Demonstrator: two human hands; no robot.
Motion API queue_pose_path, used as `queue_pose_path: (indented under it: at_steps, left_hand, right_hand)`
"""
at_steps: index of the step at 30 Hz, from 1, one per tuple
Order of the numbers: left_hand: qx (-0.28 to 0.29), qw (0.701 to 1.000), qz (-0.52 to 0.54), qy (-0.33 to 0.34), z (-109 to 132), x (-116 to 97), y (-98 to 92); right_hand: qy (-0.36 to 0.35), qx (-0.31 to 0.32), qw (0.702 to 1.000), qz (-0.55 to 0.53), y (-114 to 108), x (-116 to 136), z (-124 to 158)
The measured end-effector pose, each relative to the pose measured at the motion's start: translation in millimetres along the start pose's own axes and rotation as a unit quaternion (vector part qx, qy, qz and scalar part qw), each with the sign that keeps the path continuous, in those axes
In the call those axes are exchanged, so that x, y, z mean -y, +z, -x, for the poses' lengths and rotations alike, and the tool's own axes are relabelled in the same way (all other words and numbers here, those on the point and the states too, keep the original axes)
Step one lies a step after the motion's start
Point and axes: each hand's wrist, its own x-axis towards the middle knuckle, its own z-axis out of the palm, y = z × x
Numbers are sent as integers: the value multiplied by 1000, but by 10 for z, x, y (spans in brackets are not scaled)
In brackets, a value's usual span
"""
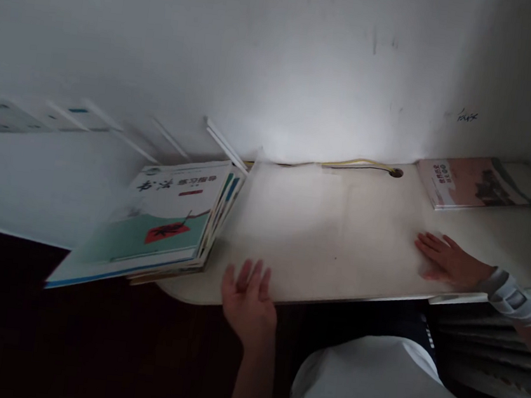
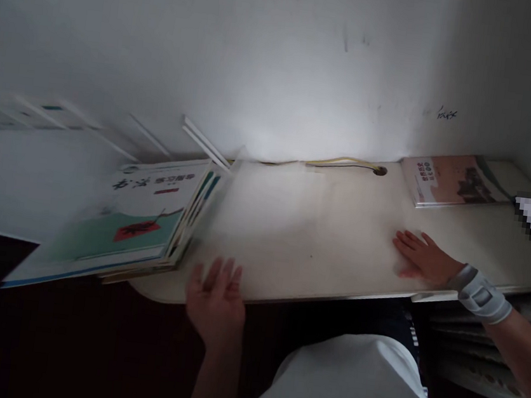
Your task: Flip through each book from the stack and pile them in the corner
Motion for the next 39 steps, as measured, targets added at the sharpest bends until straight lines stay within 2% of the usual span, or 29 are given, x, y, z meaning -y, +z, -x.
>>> queue_pose_path:
  at_steps: [1, 3, 4, 6, 7, 9, 11, 13, 15, 18, 23, 26, 29, 31, 33, 36, 39]
  left_hand:
    - [-16, 997, -52, 55, 59, -34, -56]
    - [-19, 966, -174, 190, 145, -131, -112]
    - [10, 941, -234, 246, 176, -190, -89]
    - [127, 883, -332, 306, 230, -299, 88]
    - [222, 833, -395, 318, 258, -334, 239]
    - [391, 704, -483, 344, 322, -339, 609]
    - [502, 599, -514, 355, 401, -246, 972]
    - [565, 529, -537, 336, 488, -92, 1231]
    - [592, 497, -552, 314, 566, 57, 1356]
    - [600, 491, -551, 308, 629, 165, 1370]
    - [581, 503, -558, 312, 543, 88, 1257]
    - [573, 503, -575, 297, 466, 90, 1184]
    - [577, 504, -570, 297, 478, 145, 1144]
    - [575, 510, -564, 300, 516, 145, 1139]
    - [566, 523, -557, 309, 509, 70, 1141]
    - [499, 560, -574, 329, 264, -204, 1121]
    - [351, 608, -637, 319, -320, -575, 992]
  right_hand:
    - [5, 10, 1000, -5, -24, -32, 70]
    - [17, 26, 999, -15, -75, -86, 163]
    - [27, 26, 999, -19, -96, -110, 183]
    - [66, 1, 998, -22, -125, -149, 168]
    - [95, -16, 995, -20, -132, -162, 138]
    - [156, -35, 987, -12, -131, -160, 51]
    - [197, -23, 980, -3, -111, -110, -34]
    - [213, -11, 977, 11, -76, -22, -81]
    - [218, -21, 975, 35, -29, 70, -78]
    - [225, -42, 971, 69, 39, 127, 4]
    - [228, -44, 968, 93, 60, 31, 146]
    - [243, -40, 964, 95, 4, 64, 132]
    - [256, -66, 960, 97, -61, 196, 37]
    - [232, -74, 965, 98, -80, 286, -31]
    - [178, -64, 977, 97, -68, 339, -68]
    - [128, -61, 986, 83, -13, 329, -52]
    - [145, -104, 982, 61, 37, 252, 2]
